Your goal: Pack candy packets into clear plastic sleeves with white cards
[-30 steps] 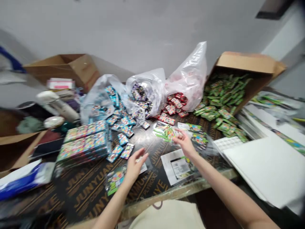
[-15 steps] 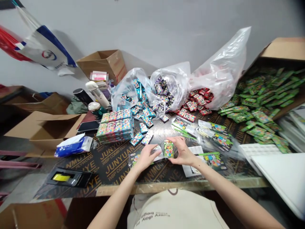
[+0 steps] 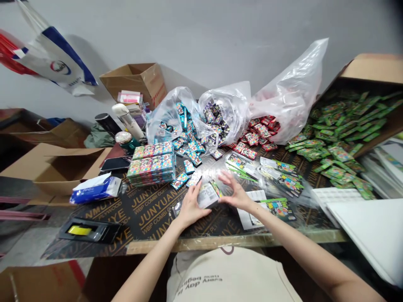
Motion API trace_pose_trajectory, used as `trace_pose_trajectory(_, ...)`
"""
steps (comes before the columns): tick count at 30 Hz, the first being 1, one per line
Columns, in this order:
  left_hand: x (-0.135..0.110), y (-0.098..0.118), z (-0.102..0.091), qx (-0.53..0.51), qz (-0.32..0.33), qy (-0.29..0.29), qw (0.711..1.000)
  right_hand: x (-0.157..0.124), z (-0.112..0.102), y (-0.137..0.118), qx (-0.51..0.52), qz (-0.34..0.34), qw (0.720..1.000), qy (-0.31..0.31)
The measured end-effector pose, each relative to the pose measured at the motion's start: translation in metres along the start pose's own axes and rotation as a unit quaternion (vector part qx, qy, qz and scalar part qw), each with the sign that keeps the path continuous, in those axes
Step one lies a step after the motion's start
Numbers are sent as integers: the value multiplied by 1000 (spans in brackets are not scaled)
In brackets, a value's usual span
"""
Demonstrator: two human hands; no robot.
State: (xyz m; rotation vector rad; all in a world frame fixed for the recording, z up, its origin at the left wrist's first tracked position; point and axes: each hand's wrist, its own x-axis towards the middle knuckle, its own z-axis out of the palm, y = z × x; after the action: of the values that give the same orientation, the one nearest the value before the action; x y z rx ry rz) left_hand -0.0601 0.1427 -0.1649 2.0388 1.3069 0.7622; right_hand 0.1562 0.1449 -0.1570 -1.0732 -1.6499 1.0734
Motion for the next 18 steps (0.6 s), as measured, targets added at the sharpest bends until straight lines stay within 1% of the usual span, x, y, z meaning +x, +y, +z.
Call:
trace_pose_trajectory(1, 3, 4, 2, -38, -36, 49, 997, 5, 5, -3, 51, 36, 996, 70)
trace_pose_trajectory(2, 6, 9, 6, -80, -69, 95, 990, 10, 12, -6, 104, 74, 983, 134)
trace_pose_trajectory(3, 9, 14, 12, -126, -92, 130, 979, 15, 19, -9, 155, 108, 965, 183)
trace_pose_trajectory(5, 13, 24, 26, -235, -118, 167, 950, 23, 34, -16, 232, 150, 928, 250)
trace_pose_trajectory(6, 13, 30, 33, -298, -128, 180, 928, 27, 39, -19, 254, 156, 913, 278)
trace_pose_trajectory(7, 13, 35, 41, -365, -142, 196, 899, 29, 44, -22, 267, 156, 902, 301)
trace_pose_trajectory(8, 13, 40, 46, -430, -163, 213, 862, 30, 46, -25, 276, 155, 895, 314)
trace_pose_trajectory(10, 12, 47, 52, -536, -210, 233, 784, 30, 47, -29, 289, 158, 895, 301)
trace_pose_trajectory(11, 12, 49, 52, -571, -228, 233, 754, 29, 46, -31, 298, 158, 898, 283)
trace_pose_trajectory(12, 13, 50, 49, -594, -242, 227, 733, 27, 43, -32, 308, 157, 899, 267)
trace_pose_trajectory(13, 15, 51, 45, -607, -254, 215, 722, 25, 41, -33, 319, 156, 899, 257)
trace_pose_trajectory(14, 17, 50, 41, -612, -264, 198, 719, 23, 38, -33, 330, 158, 896, 252)
trace_pose_trajectory(16, 22, 48, 30, -609, -278, 161, 725, 19, 32, -31, 354, 171, 887, 242)
trace_pose_trajectory(18, 27, 46, 21, -604, -283, 129, 734, 17, 25, -28, 373, 198, 882, 209)
